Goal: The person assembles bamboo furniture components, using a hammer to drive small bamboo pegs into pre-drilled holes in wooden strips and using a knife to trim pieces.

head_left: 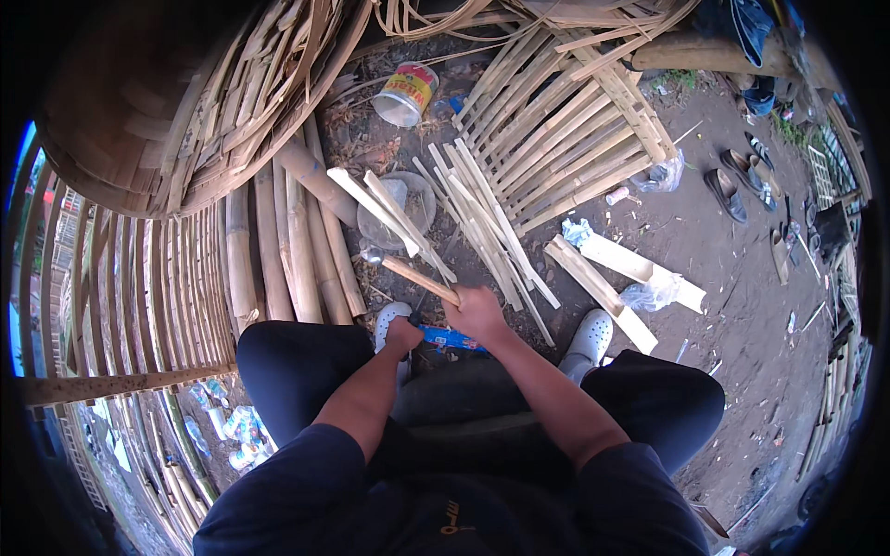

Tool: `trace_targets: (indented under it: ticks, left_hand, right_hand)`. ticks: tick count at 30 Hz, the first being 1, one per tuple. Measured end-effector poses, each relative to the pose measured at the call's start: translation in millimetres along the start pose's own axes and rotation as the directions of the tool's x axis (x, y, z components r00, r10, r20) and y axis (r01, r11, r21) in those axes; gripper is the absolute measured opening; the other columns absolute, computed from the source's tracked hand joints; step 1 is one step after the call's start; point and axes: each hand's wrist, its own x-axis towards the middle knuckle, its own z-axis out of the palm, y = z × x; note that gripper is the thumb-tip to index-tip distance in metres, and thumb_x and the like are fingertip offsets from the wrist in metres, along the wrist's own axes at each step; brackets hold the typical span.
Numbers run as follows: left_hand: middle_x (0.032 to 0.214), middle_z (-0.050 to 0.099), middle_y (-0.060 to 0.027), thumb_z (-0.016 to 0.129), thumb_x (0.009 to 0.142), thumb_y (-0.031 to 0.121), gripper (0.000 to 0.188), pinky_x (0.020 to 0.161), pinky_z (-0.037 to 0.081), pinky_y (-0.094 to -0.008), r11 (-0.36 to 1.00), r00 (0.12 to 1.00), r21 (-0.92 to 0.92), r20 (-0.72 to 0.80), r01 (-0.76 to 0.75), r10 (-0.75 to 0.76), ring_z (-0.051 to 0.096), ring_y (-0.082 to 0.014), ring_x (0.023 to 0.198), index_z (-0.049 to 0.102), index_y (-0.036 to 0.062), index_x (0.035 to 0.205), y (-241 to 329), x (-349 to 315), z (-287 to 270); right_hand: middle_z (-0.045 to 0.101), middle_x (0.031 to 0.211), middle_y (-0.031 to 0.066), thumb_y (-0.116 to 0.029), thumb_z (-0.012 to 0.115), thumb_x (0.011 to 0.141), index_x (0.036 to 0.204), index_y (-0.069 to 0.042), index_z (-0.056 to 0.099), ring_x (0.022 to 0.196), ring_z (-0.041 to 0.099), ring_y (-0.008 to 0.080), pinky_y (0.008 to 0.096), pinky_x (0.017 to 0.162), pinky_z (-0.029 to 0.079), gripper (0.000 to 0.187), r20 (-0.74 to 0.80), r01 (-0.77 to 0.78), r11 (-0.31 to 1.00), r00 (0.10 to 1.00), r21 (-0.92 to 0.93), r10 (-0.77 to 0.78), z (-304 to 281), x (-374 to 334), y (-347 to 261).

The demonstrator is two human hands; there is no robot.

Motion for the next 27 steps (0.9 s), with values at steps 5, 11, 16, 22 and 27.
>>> trace_targets:
  ticks: [5, 11, 16, 22, 27]
  left_hand:
    - [0.100, 0.068, -0.0214, 0.066, 0.068, 0.020, 0.034, 0.083, 0.053, -0.0414, 0.996, 1.000, 0.088, 0.011, -0.005, 0.004, 0.066, -0.0350, 0.096, 0.069, 0.0003, 0.096, 15.6, -7.5, -7.9]
    - [0.091, 0.068, -0.0228, 0.066, 0.066, 0.022, 0.033, 0.076, 0.053, -0.0417, 0.983, 0.995, 0.165, -0.049, -0.082, 0.092, 0.066, -0.0373, 0.088, 0.069, -0.0022, 0.088, -7.5, -6.1, 5.8]
    - [0.094, 0.068, -0.0225, 0.067, 0.066, 0.020, 0.033, 0.078, 0.053, -0.0423, 0.998, 1.000, 0.056, 0.016, -0.027, 0.026, 0.067, -0.0359, 0.091, 0.069, -0.0014, 0.091, 21.3, -12.7, -5.0]
    - [0.080, 0.068, -0.0223, 0.072, 0.062, 0.023, 0.033, 0.067, 0.053, -0.0410, 0.994, 0.991, 0.053, -0.081, -0.098, 0.102, 0.068, -0.0337, 0.077, 0.067, -0.0042, 0.080, -9.8, -0.2, -1.4]
    - [0.083, 0.068, -0.0238, 0.068, 0.066, 0.022, 0.029, 0.070, 0.055, -0.0424, 0.996, 0.998, 0.062, -0.006, -0.066, 0.066, 0.068, -0.0369, 0.083, 0.069, -0.0027, 0.080, 4.7, -2.4, 1.9]
  right_hand:
    - [0.063, 0.070, 0.0213, -0.021, 0.060, 0.079, 0.081, -0.001, 0.068, 0.069, 0.064, 0.0402, 0.0478, 0.068, 0.053, 0.022, 0.065, -0.145, 0.989, 0.987, -0.002, 0.145, 29.4, -29.1, 68.4]
    - [0.062, 0.068, 0.0223, -0.021, 0.059, 0.079, 0.076, 0.002, 0.065, 0.065, 0.063, 0.0393, 0.0477, 0.065, 0.053, 0.024, -0.018, 0.030, 0.999, 0.999, 0.024, -0.030, 14.6, -1.5, 29.4]
    - [0.064, 0.071, 0.0221, -0.023, 0.060, 0.079, 0.077, 0.001, 0.065, 0.068, 0.064, 0.0398, 0.0474, 0.067, 0.054, 0.024, 0.017, -0.085, 0.996, 0.996, -0.008, 0.086, 28.3, -19.6, 81.1]
    - [0.066, 0.076, 0.0208, -0.021, 0.064, 0.078, 0.082, -0.001, 0.066, 0.074, 0.066, 0.0389, 0.0463, 0.074, 0.055, 0.021, 0.118, -0.224, 0.955, 0.961, -0.194, 0.250, 16.2, -17.9, 78.6]
    - [0.066, 0.076, 0.0193, -0.023, 0.064, 0.079, 0.082, -0.003, 0.068, 0.073, 0.065, 0.0393, 0.0469, 0.072, 0.054, 0.021, 0.009, 0.047, 0.989, 0.999, 0.143, -0.049, 11.0, -7.3, 37.7]
